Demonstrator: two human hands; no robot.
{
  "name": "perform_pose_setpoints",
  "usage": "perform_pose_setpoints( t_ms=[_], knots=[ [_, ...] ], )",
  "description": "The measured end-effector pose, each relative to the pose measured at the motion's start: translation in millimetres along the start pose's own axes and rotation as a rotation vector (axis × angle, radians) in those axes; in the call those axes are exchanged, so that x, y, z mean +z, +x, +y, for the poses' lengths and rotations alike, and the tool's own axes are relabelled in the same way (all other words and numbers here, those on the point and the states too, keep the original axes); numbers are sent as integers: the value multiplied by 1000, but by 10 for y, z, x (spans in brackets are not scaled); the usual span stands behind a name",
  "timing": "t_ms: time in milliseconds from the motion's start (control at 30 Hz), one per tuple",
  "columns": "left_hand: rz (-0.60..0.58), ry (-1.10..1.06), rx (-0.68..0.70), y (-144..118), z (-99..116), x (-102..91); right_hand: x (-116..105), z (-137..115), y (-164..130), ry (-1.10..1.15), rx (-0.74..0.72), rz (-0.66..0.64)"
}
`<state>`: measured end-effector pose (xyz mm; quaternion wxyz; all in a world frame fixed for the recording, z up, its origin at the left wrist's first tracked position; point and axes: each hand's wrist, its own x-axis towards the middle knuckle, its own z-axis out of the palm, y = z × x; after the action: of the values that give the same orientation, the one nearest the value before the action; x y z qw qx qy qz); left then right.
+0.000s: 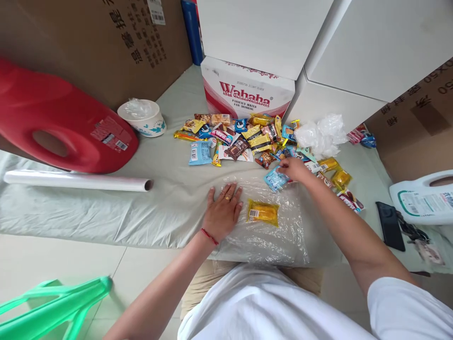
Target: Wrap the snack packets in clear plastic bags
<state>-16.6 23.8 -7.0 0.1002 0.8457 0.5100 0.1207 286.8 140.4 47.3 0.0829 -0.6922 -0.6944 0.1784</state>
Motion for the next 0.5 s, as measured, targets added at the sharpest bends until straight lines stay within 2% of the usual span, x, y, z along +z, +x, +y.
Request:
perform_pose_setpoints(
  t_ms=[67, 167, 233, 300, 367, 400, 500],
  knots=[
    [4, -1, 1, 0, 0, 1, -190, 127, -130, 66, 43, 122],
    [0, -6, -5, 9, -2, -7, -401, 195, -483, 427, 116, 377],
    [0, -15, -12, 16, -11, -13, -399, 103, -783, 710, 141, 382],
    [-2, -29, -18, 19, -33, -15, -293, -76, -1090, 805, 129, 286],
    [-7, -43, -19, 21, -68, -11, -138, -263, -1362, 698, 34, 272],
    [-7, -50, -18, 21, -91, -6, -56, -331, -1475, 592, -63, 275],
    [7, -71, -8, 29, -167, 21, 196, -370, -1692, 231, -464, 225]
  ],
)
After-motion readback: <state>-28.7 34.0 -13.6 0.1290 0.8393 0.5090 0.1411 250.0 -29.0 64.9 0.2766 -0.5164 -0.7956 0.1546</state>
